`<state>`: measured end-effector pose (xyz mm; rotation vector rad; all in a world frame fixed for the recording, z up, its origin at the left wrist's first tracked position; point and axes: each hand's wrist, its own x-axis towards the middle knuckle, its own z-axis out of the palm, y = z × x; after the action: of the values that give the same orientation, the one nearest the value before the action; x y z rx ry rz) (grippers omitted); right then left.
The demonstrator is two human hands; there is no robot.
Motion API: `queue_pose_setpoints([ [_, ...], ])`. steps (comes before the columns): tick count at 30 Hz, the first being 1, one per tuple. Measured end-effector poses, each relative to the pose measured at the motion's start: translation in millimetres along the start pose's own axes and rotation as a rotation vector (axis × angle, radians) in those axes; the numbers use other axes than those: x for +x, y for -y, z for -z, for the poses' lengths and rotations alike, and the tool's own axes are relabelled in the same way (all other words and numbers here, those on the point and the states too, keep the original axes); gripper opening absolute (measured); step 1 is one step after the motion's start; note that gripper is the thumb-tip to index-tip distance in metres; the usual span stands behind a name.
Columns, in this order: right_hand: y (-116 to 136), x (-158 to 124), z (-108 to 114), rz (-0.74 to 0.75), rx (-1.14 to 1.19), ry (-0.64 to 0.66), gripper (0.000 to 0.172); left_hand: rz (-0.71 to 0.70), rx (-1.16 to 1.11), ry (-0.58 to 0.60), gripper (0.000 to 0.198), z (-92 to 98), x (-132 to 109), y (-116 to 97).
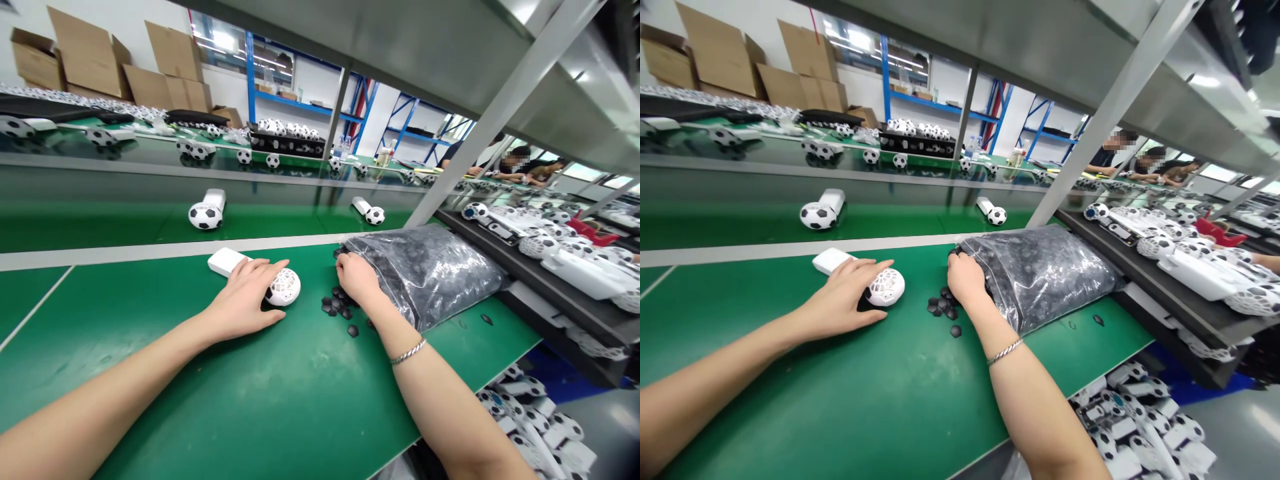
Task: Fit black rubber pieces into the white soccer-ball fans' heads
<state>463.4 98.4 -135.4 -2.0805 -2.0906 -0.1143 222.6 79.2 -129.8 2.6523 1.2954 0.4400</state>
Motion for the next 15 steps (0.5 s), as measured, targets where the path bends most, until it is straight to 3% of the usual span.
queue_pose_setpoints([
  [6, -15, -4, 7, -0.03, 0.003, 0.016, 0.018, 0.015, -0.001, -0.082, 0.072, -9.6, 1, 1],
  [10, -11, -2, 4, -0.007, -0.005, 0.017, 0.016, 0.009, -0.001, -0.097, 0.07, -11.4, 1, 1],
  [15, -7, 1, -3, -0.023, 0.015, -0.021, 0.027, 0.01, -0.021, -0.106, 0.069, -11.1, 1, 1],
])
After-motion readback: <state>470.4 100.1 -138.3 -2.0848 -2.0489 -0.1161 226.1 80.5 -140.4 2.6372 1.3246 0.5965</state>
